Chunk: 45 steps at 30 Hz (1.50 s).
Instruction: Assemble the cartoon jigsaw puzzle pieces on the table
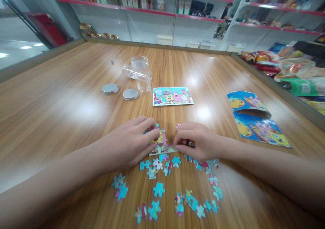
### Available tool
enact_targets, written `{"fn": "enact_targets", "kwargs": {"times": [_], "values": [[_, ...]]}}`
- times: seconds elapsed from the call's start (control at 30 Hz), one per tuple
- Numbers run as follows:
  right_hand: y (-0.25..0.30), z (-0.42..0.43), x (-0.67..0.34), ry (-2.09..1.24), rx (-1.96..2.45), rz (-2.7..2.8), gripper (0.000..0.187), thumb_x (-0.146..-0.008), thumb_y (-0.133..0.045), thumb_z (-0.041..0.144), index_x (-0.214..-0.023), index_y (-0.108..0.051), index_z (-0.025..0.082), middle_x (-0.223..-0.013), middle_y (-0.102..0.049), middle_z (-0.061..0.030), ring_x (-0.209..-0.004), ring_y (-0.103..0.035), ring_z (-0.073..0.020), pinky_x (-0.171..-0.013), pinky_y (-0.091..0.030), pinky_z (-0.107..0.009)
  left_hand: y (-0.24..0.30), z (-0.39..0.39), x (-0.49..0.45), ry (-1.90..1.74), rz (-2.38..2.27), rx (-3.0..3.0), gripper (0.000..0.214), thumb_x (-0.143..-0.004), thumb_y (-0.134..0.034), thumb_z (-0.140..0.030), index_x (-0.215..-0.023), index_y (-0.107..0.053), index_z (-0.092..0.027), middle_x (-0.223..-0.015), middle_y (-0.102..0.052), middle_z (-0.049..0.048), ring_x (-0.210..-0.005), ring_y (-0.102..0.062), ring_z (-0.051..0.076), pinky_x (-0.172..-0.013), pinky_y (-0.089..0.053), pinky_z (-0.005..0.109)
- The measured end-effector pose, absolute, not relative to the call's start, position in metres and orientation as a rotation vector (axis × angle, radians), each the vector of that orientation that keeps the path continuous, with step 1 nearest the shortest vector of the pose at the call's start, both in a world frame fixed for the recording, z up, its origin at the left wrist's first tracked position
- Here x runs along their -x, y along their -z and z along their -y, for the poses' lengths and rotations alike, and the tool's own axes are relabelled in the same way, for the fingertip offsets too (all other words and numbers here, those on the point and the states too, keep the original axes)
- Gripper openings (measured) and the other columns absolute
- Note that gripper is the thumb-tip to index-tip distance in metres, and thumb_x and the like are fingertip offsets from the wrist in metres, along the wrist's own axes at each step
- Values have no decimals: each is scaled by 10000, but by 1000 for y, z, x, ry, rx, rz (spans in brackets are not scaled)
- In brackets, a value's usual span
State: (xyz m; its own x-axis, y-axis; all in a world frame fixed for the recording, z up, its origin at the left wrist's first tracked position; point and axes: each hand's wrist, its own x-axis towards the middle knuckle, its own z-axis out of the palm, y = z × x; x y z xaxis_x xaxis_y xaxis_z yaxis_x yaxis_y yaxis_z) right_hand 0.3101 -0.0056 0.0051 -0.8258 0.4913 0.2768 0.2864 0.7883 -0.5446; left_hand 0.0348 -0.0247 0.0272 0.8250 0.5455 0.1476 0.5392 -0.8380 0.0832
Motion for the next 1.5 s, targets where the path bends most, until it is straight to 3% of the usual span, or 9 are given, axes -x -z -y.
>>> {"fn": "enact_targets", "kwargs": {"times": [0.83,1.23,1.5], "values": [[-9,4,-309,-708,565,2589,110,-919,-695,245,-987,-693,159,-755,-620,5,-707,-565,-132,-668,-404,-279,-27,24,-35,-277,-876,-2978,248,-1047,-429,-262,-1075,-649,-150,-1110,-610,139,-1017,-606,272,-858,-547,445],[-9,6,-309,-655,516,2628,166,-942,-567,129,-1069,-671,153,-882,-671,-42,-778,-563,-152,-727,-428,-292,-26,23,-35,-269,-870,-2970,245,-1051,-425,-264,-1082,-641,-153,-1110,-599,134,-1017,-600,271,-857,-542,450],[-9,5,-309,-656,536,2636,137,-937,-602,170,-1054,-674,160,-864,-662,-28,-772,-573,-142,-713,-430,-283,-27,24,-35,-262,-873,-2963,254,-1053,-416,-261,-1080,-641,-146,-1116,-597,141,-1015,-599,271,-852,-545,456]]}}
